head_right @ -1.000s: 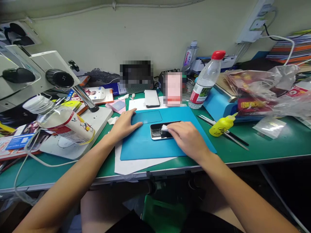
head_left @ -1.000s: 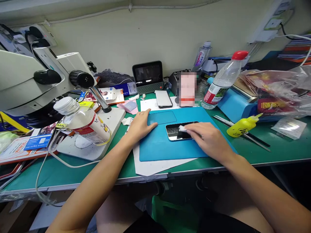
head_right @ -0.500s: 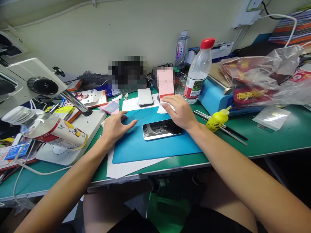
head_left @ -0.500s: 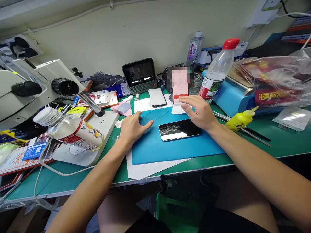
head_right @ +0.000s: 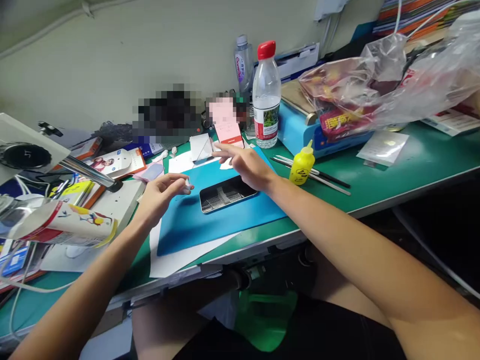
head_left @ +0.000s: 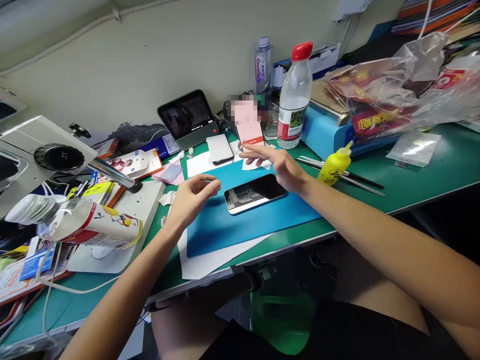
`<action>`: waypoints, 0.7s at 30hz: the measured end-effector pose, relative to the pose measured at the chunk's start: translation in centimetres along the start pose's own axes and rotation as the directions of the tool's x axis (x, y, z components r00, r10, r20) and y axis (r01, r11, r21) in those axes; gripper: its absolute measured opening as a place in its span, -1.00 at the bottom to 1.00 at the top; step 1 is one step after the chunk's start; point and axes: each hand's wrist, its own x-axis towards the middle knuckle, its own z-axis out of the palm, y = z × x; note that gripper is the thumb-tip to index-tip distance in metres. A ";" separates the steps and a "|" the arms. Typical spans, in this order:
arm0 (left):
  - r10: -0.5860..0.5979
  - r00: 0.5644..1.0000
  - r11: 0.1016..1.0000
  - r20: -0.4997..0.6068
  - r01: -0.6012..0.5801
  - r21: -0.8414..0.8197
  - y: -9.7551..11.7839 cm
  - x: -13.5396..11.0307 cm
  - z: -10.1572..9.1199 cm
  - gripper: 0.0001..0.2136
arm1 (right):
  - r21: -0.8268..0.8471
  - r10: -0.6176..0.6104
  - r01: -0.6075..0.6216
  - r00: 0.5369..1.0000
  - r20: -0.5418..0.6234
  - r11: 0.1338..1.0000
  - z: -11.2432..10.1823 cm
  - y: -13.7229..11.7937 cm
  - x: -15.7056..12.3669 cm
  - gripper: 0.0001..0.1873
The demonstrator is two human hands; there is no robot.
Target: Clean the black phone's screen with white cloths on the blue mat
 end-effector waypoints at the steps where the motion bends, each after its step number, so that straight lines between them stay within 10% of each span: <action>1: -0.001 1.000 1.000 0.011 0.001 0.014 0.4 0.0 0.4 -0.52 | 0.076 0.025 -0.025 1.000 0.011 0.997 0.2 0.0 -0.1 0.15; 11: 0.147 0.986 0.985 0.078 -0.140 -0.097 1.3 2.7 4.5 -0.41 | 0.322 0.132 -0.163 0.984 0.116 0.933 1.5 -0.3 0.1 0.05; 21: 0.380 0.907 0.914 0.182 -0.399 0.079 -1.1 2.7 4.2 -0.44 | 0.184 0.099 -0.109 0.993 0.063 0.977 1.3 -1.0 -0.3 -0.20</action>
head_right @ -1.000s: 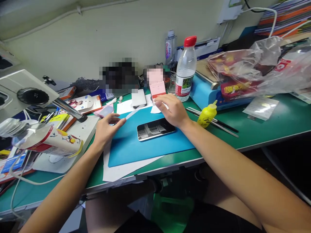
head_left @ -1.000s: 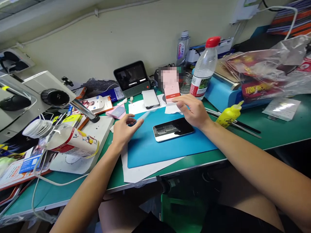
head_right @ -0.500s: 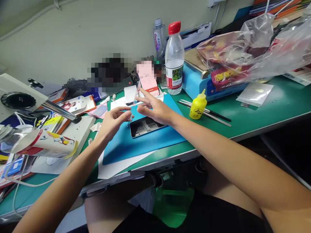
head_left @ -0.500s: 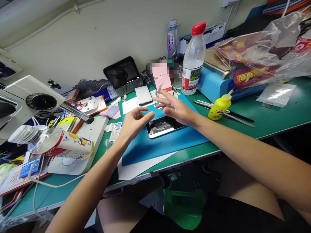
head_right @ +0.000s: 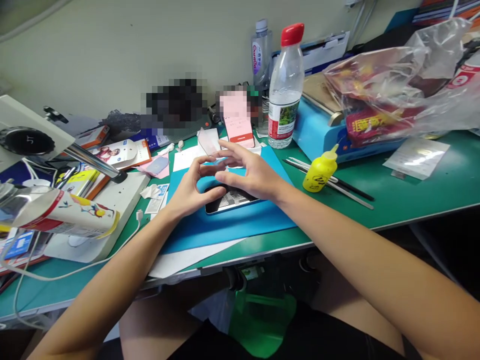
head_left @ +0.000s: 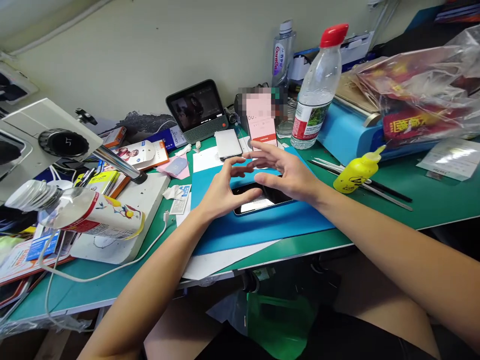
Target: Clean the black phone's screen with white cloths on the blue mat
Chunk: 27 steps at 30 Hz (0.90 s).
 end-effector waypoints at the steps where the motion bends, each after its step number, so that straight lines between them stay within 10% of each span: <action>1: 0.044 0.999 0.999 -0.021 -0.043 0.003 -0.2 0.0 -0.5 -0.47 | -0.060 -0.025 0.023 0.999 -0.028 0.998 -0.3 -0.2 0.0 -0.20; 8: 0.122 0.989 0.976 -0.082 -0.104 0.192 -0.6 -1.5 -4.9 -0.53 | -0.615 -0.134 0.230 0.971 0.199 0.754 -3.0 -1.1 1.1 -0.25; 16: 0.136 0.988 0.935 0.078 -0.154 0.321 -1.9 -3.6 -4.9 -0.24 | -0.670 -0.074 0.307 0.933 0.352 0.676 -2.1 -0.5 0.0 -0.31; 27: 0.081 0.980 0.900 0.183 -0.151 0.409 -1.2 -3.8 -4.3 -0.46 | -0.657 -0.031 0.311 0.915 0.401 0.686 -2.1 0.2 -0.3 -0.21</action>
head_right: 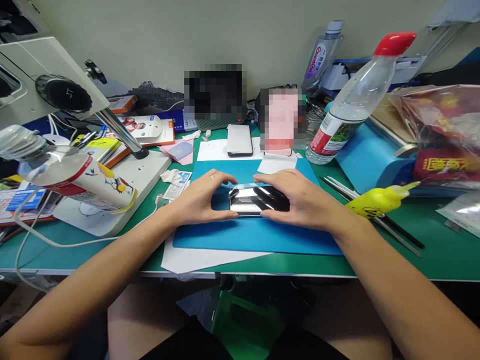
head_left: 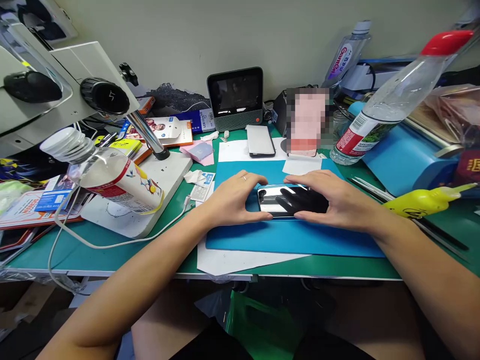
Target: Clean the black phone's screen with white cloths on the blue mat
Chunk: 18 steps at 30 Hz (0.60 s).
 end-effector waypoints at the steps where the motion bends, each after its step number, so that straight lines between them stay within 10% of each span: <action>1: 0.003 1.000 1.000 0.002 -0.003 0.004 -0.1 0.0 0.0 -0.46 | -0.002 0.001 -0.001 1.000 0.004 1.000 0.0 0.1 -0.1 -0.21; 18: 0.011 1.000 1.000 0.029 -0.011 0.000 -0.5 0.0 0.6 -0.52 | 0.004 0.017 -0.017 0.999 0.033 1.000 0.0 0.2 0.0 -0.23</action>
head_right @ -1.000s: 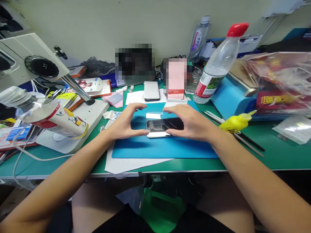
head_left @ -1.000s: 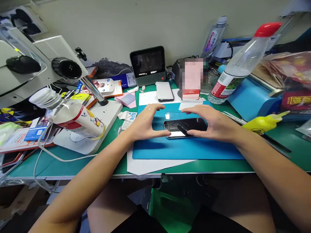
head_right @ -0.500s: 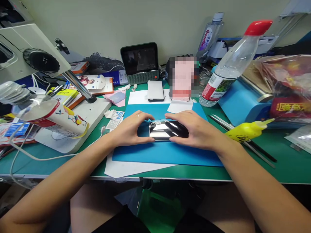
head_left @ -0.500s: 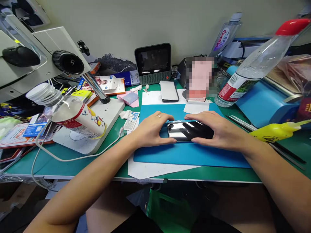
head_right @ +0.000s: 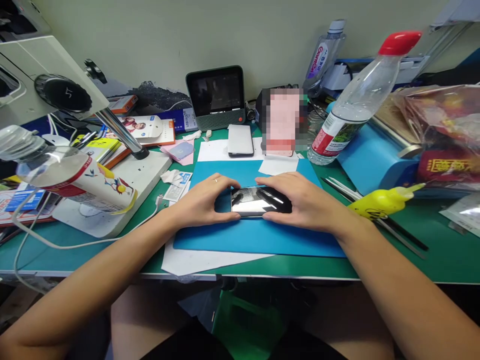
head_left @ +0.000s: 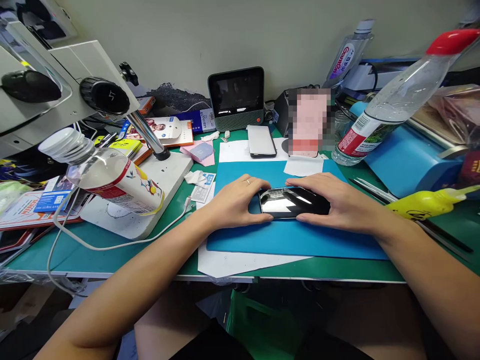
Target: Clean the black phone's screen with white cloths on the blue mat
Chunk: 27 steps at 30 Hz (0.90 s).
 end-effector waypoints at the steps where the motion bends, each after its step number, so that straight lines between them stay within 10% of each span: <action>1: 0.003 1.000 1.000 0.000 -0.003 -0.003 0.0 0.0 0.1 -0.52 | 0.000 -0.003 0.003 1.000 0.000 1.000 0.0 0.0 0.0 -0.23; 27: -0.072 0.997 0.994 0.011 0.073 -0.084 0.2 0.2 0.5 -0.53 | -0.025 0.196 -0.194 0.978 0.069 0.981 -1.7 0.2 -3.0 -0.09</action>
